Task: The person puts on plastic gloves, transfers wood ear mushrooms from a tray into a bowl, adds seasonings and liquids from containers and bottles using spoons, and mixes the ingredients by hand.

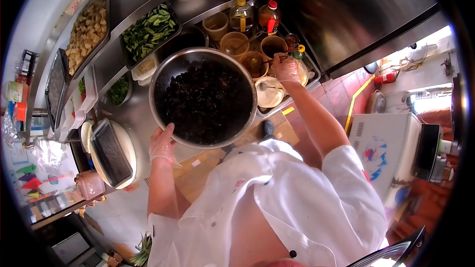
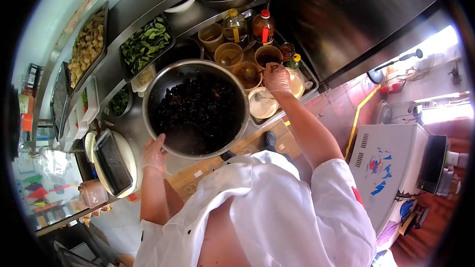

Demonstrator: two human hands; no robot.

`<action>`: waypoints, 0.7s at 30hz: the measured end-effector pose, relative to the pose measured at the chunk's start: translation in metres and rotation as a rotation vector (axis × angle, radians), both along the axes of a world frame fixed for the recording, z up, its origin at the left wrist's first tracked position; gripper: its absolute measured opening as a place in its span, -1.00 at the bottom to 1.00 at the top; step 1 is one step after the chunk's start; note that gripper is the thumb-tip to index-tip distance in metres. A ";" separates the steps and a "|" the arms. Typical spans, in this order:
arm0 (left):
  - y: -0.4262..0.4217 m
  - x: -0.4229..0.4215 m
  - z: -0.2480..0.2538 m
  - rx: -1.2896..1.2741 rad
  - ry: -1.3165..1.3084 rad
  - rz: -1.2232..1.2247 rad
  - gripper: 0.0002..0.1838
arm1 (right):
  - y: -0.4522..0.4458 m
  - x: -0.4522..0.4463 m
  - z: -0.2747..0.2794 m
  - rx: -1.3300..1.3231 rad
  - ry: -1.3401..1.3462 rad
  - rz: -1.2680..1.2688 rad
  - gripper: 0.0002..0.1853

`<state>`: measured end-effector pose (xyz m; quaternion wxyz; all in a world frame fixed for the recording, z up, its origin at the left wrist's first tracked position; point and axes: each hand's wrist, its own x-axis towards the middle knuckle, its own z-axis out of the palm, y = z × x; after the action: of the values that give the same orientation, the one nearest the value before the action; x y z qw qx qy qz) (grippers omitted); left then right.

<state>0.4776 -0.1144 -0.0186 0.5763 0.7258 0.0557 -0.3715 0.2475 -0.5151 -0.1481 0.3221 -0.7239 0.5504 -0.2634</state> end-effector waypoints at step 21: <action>-0.004 -0.003 0.011 0.020 -0.068 -0.050 -0.64 | 0.165 -0.019 0.081 0.339 -0.516 0.348 -0.77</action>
<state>0.4744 -0.1182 -0.0074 0.5611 0.7448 0.0217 -0.3604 0.2290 -0.3506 -0.0666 0.6062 -0.6526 0.3553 -0.2835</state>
